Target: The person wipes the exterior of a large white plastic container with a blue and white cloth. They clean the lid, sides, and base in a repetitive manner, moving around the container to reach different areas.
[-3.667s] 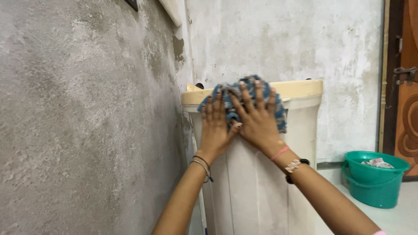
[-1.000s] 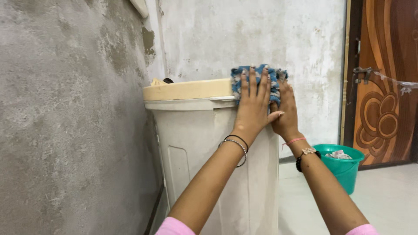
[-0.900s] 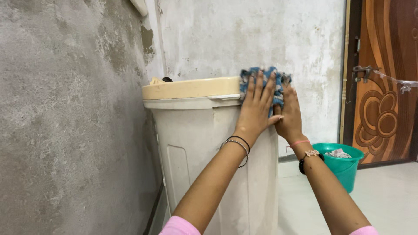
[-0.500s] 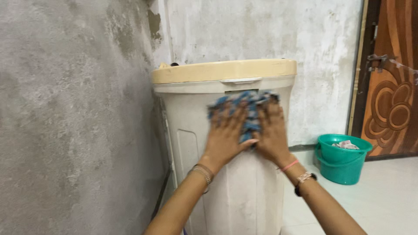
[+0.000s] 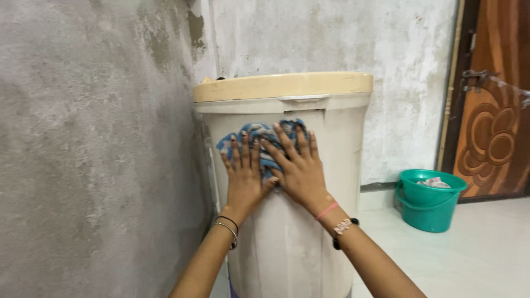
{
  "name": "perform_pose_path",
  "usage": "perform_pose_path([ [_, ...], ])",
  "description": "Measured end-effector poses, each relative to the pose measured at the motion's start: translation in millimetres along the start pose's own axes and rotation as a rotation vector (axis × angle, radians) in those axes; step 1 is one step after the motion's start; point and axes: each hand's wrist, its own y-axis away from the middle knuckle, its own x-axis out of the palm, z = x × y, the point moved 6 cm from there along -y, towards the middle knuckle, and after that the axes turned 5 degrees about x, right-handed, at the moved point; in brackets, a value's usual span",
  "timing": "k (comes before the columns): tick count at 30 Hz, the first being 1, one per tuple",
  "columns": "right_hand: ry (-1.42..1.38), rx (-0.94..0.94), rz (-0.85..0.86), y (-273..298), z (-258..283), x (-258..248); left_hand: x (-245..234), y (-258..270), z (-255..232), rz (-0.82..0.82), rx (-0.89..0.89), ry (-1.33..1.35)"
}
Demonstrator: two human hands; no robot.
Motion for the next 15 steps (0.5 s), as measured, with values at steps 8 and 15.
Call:
perform_pose_path([
  [8, -0.205, 0.275, -0.007, 67.3, -137.4, 11.6, 12.5, -57.2, -119.5, 0.030, 0.283, -0.122],
  [15, -0.627, 0.500, 0.156, 107.1, -230.6, 61.1, 56.2, -104.0, -185.6, 0.151, 0.375, -0.398],
])
